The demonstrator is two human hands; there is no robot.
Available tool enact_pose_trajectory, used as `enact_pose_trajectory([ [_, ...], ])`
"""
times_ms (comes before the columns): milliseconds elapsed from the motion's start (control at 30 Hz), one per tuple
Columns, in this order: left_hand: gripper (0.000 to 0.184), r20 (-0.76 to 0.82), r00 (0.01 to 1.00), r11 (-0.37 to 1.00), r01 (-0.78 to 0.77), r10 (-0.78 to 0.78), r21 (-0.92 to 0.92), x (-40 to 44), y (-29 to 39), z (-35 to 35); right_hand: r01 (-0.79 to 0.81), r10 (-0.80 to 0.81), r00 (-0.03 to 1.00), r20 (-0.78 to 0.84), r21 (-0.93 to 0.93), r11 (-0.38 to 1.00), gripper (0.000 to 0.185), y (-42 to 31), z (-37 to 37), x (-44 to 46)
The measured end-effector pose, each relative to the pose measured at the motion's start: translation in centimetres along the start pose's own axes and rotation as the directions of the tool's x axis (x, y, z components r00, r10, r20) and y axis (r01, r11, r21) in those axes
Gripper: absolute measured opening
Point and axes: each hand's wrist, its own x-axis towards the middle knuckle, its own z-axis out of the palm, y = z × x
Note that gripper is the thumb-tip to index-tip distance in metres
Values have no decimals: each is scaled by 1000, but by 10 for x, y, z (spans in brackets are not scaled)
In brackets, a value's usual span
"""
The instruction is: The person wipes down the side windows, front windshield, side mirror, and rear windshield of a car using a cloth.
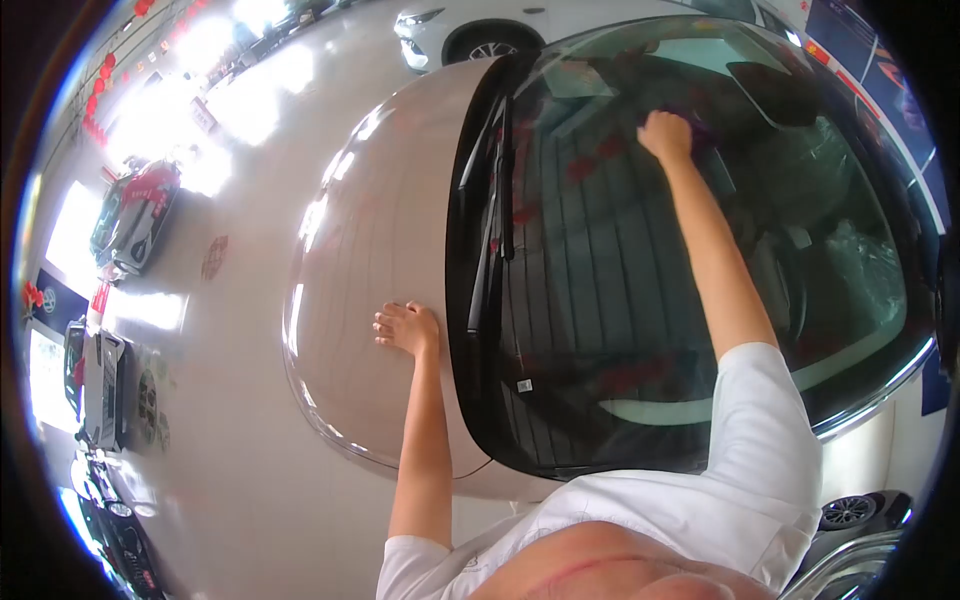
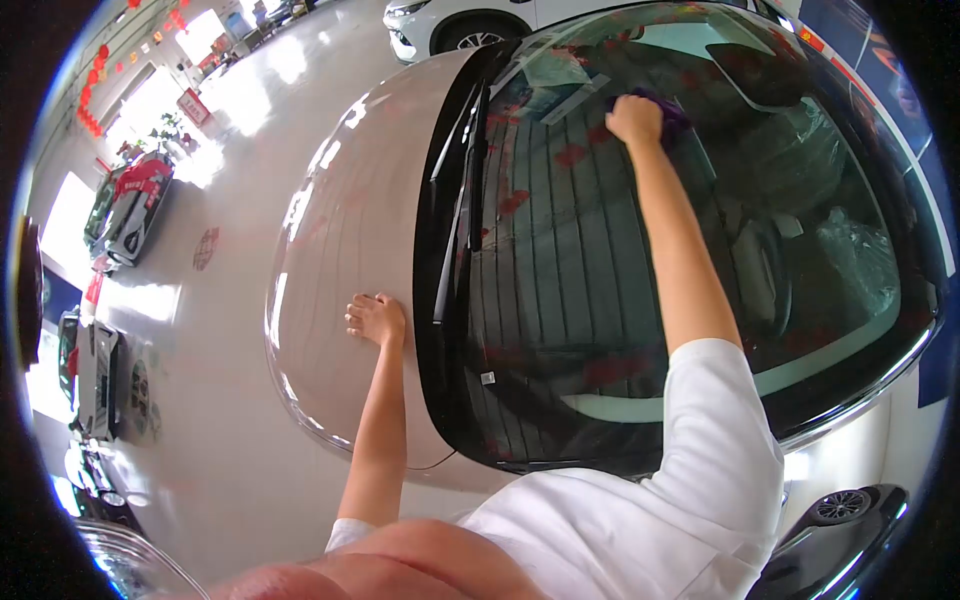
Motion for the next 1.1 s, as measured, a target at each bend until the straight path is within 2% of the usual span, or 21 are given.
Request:
enact_pose_trajectory([
  [100, 51, -54, 999, 1000, 4, -4, 14, 2, 0, 7, 88, -95, 994, 60, 110, 990, 33, -65, 19, -15],
  [167, 48, -95, 994, 992, -64, 53, -111, 1, -7, 16, 178, -200, 974, 109, 184, 967, 33, -103, 29, -40],
  [267, 49, 26, 999, 996, -22, 24, -83, -1, 1, -3, 365, -382, 922, 53, 206, 908, 34, -147, 40, -83],
  [333, 49, -96, 995, 1000, -26, 27, 11, 2, -1, 6, 452, -477, 877, 59, 241, 859, 33, -157, 37, -110],
  [400, 48, -79, 996, 999, -36, 36, 1, 7, -4, 11, 434, -473, 874, 107, 262, 862, 35, -145, 28, -120],
  [500, 47, -81, 996, 999, -43, 41, -27, 5, -5, 11, 187, -211, 973, 91, 219, 958, 39, -84, -9, -113],
  [600, 50, -40, 999, 998, -38, 36, -43, 7, -7, 12, -77, 67, 992, 106, 96, 992, 47, 34, -64, -100],
  [633, 54, 4, 999, 998, -31, 32, -51, 7, -6, 13, -161, 161, 977, 142, -15, 987, 50, 82, -88, -101],
  [667, 54, 11, 999, 998, -38, 38, -53, 6, -6, 12, -283, 285, 955, 78, -41, 958, 51, 133, -106, -103],
  [700, 55, 10, 1000, 999, -26, 26, -40, 7, -5, 11, -380, 390, 917, 81, -116, 918, 54, 178, -135, -113],
  [733, 55, 10, 1000, 1000, -13, 14, -26, 6, -4, 9, -499, 512, 855, 78, -141, 855, 64, 226, -156, -123],
  [800, 55, 18, 1000, 1000, -14, 14, -24, 7, -2, 7, -668, 677, 734, -46, -225, 709, 66, 311, -189, -154],
  [833, 55, 19, 1000, 1000, -8, 9, -13, 7, -3, 7, -726, 723, 679, -126, -255, 638, 66, 356, -196, -171],
  [867, 55, 28, 999, 1000, -16, 16, -8, 7, -2, 5, -760, 760, 636, -134, -279, 587, 65, 399, -202, -186],
  [933, 56, 47, 999, 1000, -4, 6, -27, 7, -2, 2, -774, 754, 626, -198, -277, 570, 65, 453, -212, -219],
  [1000, 57, 52, 999, 1000, -5, 6, -24, 7, -2, 2, -804, 767, 592, -248, -240, 544, 65, 461, -219, -236],
  [1100, 57, 48, 999, 1000, -7, 8, -26, 6, -2, 3, -788, 759, 609, -230, -290, 544, 62, 460, -216, -232],
])
